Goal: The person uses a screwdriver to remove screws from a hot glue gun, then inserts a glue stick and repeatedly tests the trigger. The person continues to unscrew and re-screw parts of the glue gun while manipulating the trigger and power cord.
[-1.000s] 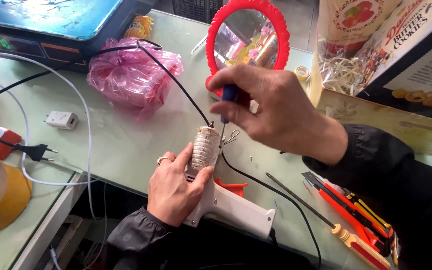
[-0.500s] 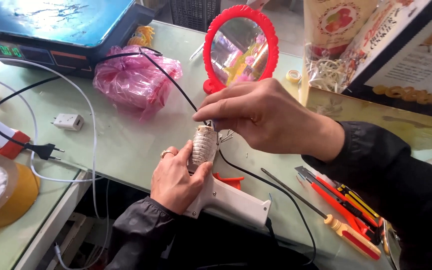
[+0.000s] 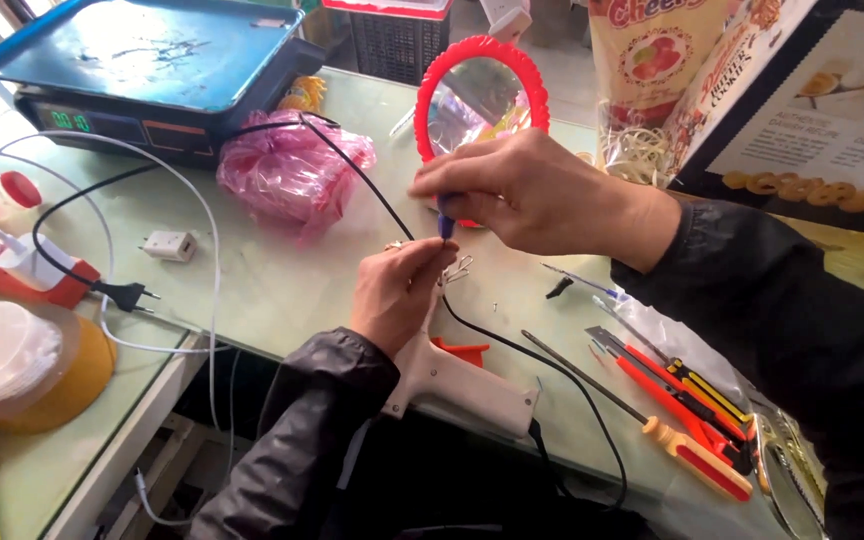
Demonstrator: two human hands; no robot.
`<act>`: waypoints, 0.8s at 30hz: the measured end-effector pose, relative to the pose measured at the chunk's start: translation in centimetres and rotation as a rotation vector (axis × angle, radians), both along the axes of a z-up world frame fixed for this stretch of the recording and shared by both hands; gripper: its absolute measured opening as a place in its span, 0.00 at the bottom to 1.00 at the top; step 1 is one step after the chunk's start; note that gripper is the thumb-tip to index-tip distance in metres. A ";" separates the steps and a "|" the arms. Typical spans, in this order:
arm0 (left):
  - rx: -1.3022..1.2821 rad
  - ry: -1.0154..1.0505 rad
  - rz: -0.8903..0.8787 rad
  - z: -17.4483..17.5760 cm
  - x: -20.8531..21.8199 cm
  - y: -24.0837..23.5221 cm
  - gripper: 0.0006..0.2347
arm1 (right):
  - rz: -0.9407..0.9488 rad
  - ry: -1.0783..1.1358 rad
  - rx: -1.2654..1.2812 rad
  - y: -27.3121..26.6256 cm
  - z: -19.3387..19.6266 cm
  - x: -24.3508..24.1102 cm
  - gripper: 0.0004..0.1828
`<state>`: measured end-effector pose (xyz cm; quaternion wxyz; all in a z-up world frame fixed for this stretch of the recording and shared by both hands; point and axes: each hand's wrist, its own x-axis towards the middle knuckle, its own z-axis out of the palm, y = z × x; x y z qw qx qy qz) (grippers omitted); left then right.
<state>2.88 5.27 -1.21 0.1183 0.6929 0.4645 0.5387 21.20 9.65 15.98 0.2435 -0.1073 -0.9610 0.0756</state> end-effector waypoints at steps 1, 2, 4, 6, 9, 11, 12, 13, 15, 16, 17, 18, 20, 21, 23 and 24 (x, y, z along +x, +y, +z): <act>-0.002 -0.003 -0.001 -0.2 0.3 -0.2 0.07 | -0.001 -0.003 -0.002 -0.6 -0.1 0.0 0.13; 0.032 0.020 -0.025 -0.3 0.5 -0.2 0.06 | -0.136 -0.053 0.136 -1.0 -0.1 -0.1 0.21; 0.062 0.041 -0.049 -0.5 0.5 0.0 0.06 | -0.270 -0.104 0.271 -1.7 -0.2 -0.2 0.32; 0.120 0.051 0.011 -0.9 0.4 0.5 0.07 | -0.639 -0.282 0.433 -2.5 -0.2 -0.2 0.33; 0.121 0.034 0.011 -1.0 0.5 0.4 0.07 | -0.656 -0.261 0.476 -2.0 -1.2 0.4 0.31; 0.118 0.040 0.010 -1.1 0.6 0.3 0.06 | -0.657 -0.274 0.363 -1.8 -0.9 0.1 0.30; 0.118 0.050 0.011 -1.2 0.6 0.2 0.06 | -0.657 -0.281 0.252 -1.7 -0.8 -0.1 0.30; 0.113 0.050 0.014 -1.2 0.6 0.2 0.06 | -0.653 -0.283 0.248 -1.7 -0.3 -0.2 0.30; 0.158 0.043 0.035 -1.2 0.5 0.3 0.05 | -0.430 -0.260 0.054 -1.6 0.9 -0.6 0.14; 0.156 0.045 0.035 -1.3 0.6 0.3 0.05 | -0.429 -0.259 0.053 -1.3 1.0 -0.6 0.14; 0.158 0.034 0.039 -1.5 0.6 0.2 0.05 | -0.358 -0.274 0.038 -1.0 1.0 -0.7 0.13; 0.162 0.022 0.043 -1.5 0.5 0.2 0.04 | -0.285 -0.288 0.026 -0.6 1.1 -0.8 0.14; 0.180 0.043 0.059 -1.5 0.6 0.5 0.05 | -0.400 -0.394 -0.014 -2.6 3.0 -1.7 0.16; 0.197 0.062 0.074 -1.6 0.7 0.6 0.05 | -0.516 -0.499 -0.055 -3.5 3.9 -2.1 0.20; 0.207 0.076 0.069 -1.3 0.6 0.6 0.05 | -0.505 -0.465 0.075 -2.4 2.5 -1.6 0.16; 0.209 0.092 0.062 -1.3 0.6 0.3 0.05 | -0.491 -0.429 0.195 -2.0 1.6 -1.2 0.17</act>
